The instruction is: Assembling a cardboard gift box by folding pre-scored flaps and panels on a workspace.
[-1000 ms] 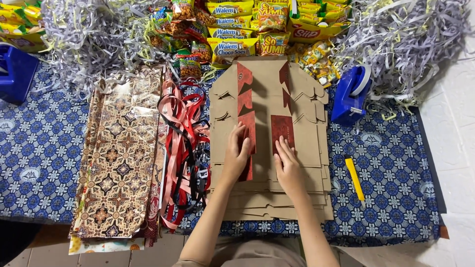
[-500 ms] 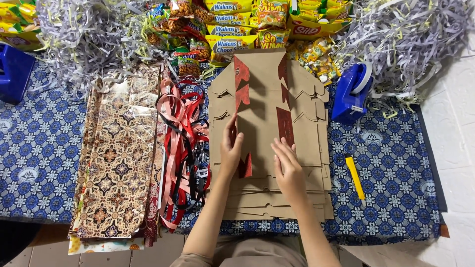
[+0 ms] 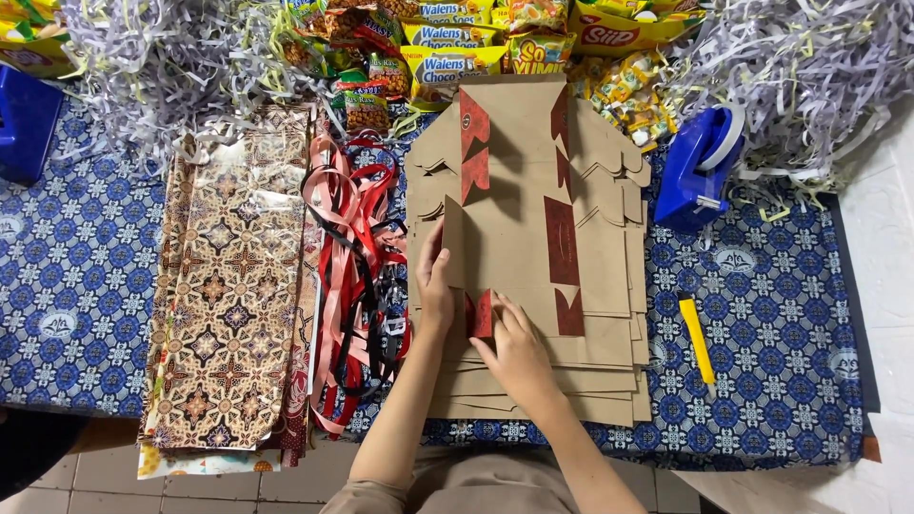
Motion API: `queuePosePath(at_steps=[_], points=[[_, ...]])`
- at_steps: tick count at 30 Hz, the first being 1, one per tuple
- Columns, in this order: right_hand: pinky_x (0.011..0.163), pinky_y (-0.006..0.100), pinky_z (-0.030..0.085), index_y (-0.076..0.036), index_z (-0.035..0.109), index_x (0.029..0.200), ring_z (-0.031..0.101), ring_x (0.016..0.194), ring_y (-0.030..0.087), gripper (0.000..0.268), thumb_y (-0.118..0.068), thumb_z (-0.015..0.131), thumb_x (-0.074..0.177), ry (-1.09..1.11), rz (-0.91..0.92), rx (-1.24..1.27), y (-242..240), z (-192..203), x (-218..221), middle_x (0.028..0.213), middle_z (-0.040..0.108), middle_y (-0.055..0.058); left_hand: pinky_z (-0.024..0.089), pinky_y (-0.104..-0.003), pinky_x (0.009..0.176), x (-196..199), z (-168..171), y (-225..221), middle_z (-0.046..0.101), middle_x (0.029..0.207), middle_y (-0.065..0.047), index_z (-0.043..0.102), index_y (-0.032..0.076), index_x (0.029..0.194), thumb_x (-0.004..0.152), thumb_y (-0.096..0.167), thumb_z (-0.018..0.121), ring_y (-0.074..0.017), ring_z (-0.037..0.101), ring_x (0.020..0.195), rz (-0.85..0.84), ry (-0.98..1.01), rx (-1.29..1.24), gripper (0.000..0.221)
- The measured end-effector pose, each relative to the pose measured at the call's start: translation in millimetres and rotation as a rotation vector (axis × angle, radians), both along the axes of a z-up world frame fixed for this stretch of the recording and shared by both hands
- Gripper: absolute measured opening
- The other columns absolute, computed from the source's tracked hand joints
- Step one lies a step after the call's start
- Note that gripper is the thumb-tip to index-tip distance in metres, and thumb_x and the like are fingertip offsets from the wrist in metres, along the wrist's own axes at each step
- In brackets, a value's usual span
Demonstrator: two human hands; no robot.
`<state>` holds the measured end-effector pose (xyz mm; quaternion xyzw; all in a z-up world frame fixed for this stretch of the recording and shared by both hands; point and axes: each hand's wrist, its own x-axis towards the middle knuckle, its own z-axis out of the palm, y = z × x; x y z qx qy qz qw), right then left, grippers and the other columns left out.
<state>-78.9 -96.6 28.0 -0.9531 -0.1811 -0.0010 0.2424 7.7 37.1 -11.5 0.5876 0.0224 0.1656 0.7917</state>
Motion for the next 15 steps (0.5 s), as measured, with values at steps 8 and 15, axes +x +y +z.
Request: queuePosePath(at_steps=[8,15], points=[[0.102,0.042,0.036,-0.008,0.063,0.097,0.053,0.117,0.026,0.031,-0.034,0.047,0.098,-0.093,-0.020,0.050,6,0,1,0.109,0.065,0.010,0.036,-0.039,0.106,-1,-5,-1,0.054,0.135,-0.012,0.051,0.006,0.136,0.095,0.015,0.045,-0.0192,0.048,0.124,0.042,0.017,-0.009,0.042],[0.097,0.043,0.042,-0.009,0.057,0.081,0.062,0.101,0.026,0.026,-0.024,0.044,0.098,-0.134,-0.098,0.106,19,-5,9,0.087,0.066,0.010,0.040,-0.036,0.103,-6,10,-3,0.059,0.129,-0.013,0.056,0.005,0.132,0.094,0.012,0.048,-0.0190,0.053,0.119,0.044,0.010,0.072,0.039]])
